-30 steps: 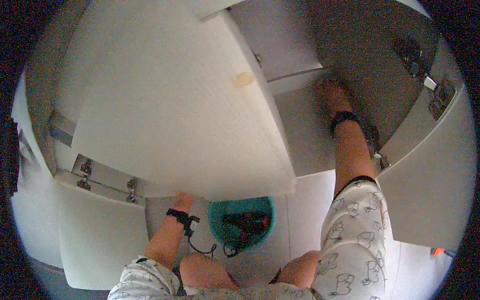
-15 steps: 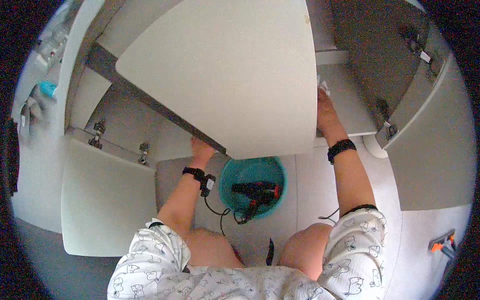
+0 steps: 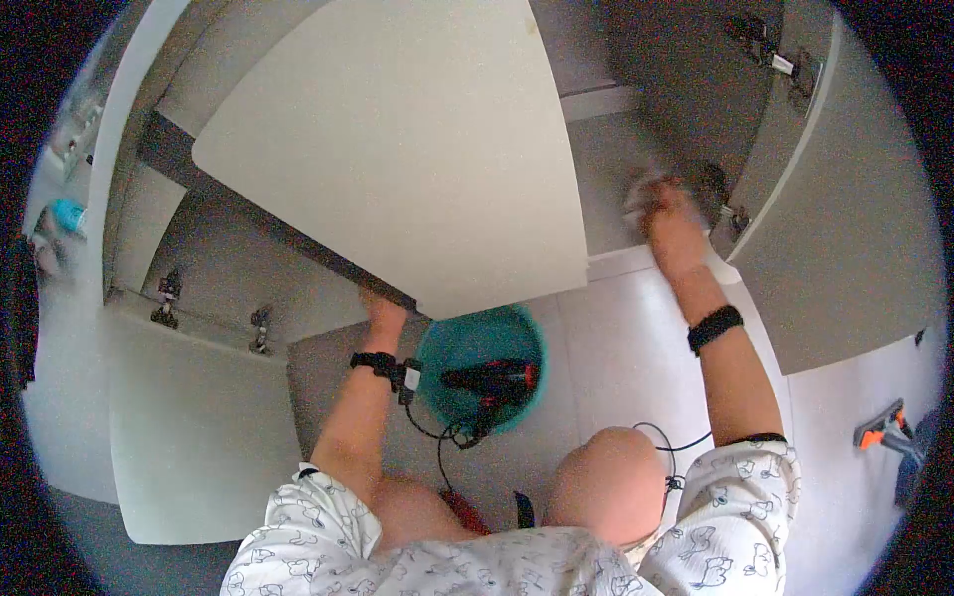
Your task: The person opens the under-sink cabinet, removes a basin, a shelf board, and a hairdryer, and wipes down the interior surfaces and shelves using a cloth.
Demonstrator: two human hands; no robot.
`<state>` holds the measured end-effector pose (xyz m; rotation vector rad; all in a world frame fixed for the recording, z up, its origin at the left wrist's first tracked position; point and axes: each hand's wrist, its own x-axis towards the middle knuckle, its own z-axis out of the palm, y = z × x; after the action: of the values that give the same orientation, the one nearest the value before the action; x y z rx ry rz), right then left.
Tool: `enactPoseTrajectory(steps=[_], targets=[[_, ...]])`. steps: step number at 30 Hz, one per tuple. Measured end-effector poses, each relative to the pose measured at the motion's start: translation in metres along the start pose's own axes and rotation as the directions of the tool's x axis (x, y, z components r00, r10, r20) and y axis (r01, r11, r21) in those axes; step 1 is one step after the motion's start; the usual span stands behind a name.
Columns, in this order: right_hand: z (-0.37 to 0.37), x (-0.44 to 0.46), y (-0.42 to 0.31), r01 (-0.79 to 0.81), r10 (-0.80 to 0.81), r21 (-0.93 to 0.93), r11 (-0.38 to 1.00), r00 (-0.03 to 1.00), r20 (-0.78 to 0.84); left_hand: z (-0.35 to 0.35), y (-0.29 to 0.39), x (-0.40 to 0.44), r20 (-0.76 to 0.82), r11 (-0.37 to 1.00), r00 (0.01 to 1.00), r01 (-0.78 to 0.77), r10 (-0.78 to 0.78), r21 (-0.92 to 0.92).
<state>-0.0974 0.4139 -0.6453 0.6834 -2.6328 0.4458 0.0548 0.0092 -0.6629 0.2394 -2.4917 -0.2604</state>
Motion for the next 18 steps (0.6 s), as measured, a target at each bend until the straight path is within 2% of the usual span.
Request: enactPoseTrajectory(steps=[1, 2, 3, 4, 5, 6, 7, 8, 9, 10, 11, 13, 14, 15, 16, 17, 18], targets=[[0.003, 0.006, 0.019, -0.146, 0.148, -0.051, 0.988, 0.988, 0.036, 0.001, 0.002, -0.001, 0.003, 1.0, 1.0, -0.002, 0.002, -0.002], [0.001, 0.01, 0.026, -0.283, 0.291, -0.108, 0.953, 0.954, 0.066, 0.004, -0.001, -0.002, 0.016, 0.985, 1.0, 0.001, -0.004, 0.174], [0.005, 0.009, 0.027, -0.283, 0.292, -0.111, 0.953, 0.954, 0.07, 0.008, -0.004, -0.005, 0.031, 0.939, 0.999, 0.002, -0.014, 0.345], [0.012, 0.007, 0.024, -0.345, 0.345, -0.055, 0.937, 0.939, -0.008, 0.011, -0.008, -0.008, 0.039, 0.94, 0.999, 0.003, -0.017, 0.342], [0.016, 0.004, 0.019, -0.4, 0.399, 0.004, 0.916, 0.913, -0.086, 0.015, -0.011, -0.011, 0.013, 0.987, 0.998, 0.06, -0.063, 0.15], [0.02, -0.003, 0.008, -0.401, 0.4, -0.005, 0.916, 0.913, -0.082, 0.017, -0.012, -0.011, -0.005, 0.992, 0.993, 0.113, -0.114, -0.052], [0.027, -0.015, -0.008, -0.23, 0.236, 0.085, 0.97, 0.969, -0.068, 0.018, -0.014, -0.011, -0.003, 0.992, 0.993, 0.114, -0.114, -0.056], [0.032, -0.023, -0.016, -0.052, 0.065, 0.179, 0.983, 0.996, -0.069, 0.014, -0.013, -0.01, 0.049, 0.989, 0.995, 0.078, -0.085, 0.126], [0.028, -0.027, -0.016, -0.055, 0.067, 0.178, 0.982, 0.996, -0.062, 0.013, -0.015, -0.01, 0.11, 0.953, 0.992, 0.032, -0.068, 0.302], [0.02, -0.031, -0.012, 0.093, -0.083, 0.147, 0.985, 0.994, -0.069, 0.016, -0.015, -0.011, 0.118, 0.953, 0.99, 0.034, -0.072, 0.301], [0.014, -0.034, -0.006, 0.239, -0.232, 0.117, 0.964, 0.97, -0.071, 0.019, -0.016, -0.012, 0.065, 0.997, 0.995, 0.077, -0.076, -0.016], [0.008, -0.026, 0.034, -0.125, 0.115, 0.103, 0.987, 0.989, 0.092, 0.016, -0.01, -0.011, 0.023, 0.938, 0.995, 0.099, -0.097, -0.331], [-0.001, -0.019, 0.041, -0.285, 0.27, 0.068, 0.956, 0.948, 0.171, 0.007, -0.001, -0.009, 0.041, 0.993, 0.993, 0.113, -0.112, -0.022], [0.0, -0.018, 0.037, -0.284, 0.27, 0.06, 0.957, 0.947, 0.177, 0.004, 0.006, -0.008, 0.052, 0.952, 0.99, 0.112, -0.132, 0.287], [0.005, -0.019, 0.031, -0.222, 0.22, 0.021, 0.975, 0.973, 0.07, 0.006, 0.001, -0.01, 0.06, 0.953, 0.989, 0.116, -0.138, 0.28], [0.009, -0.022, 0.023, -0.165, 0.164, -0.027, 0.986, 0.986, -0.032, 0.007, -0.009, -0.014, 0.058, 0.948, 0.997, 0.031, -0.052, 0.317], [0.021, -0.028, 0.017, -0.062, 0.073, 0.087, 0.994, 0.99, -0.123, 0.012, -0.012, -0.015, 0.046, 0.935, 0.998, -0.049, 0.035, 0.352]])
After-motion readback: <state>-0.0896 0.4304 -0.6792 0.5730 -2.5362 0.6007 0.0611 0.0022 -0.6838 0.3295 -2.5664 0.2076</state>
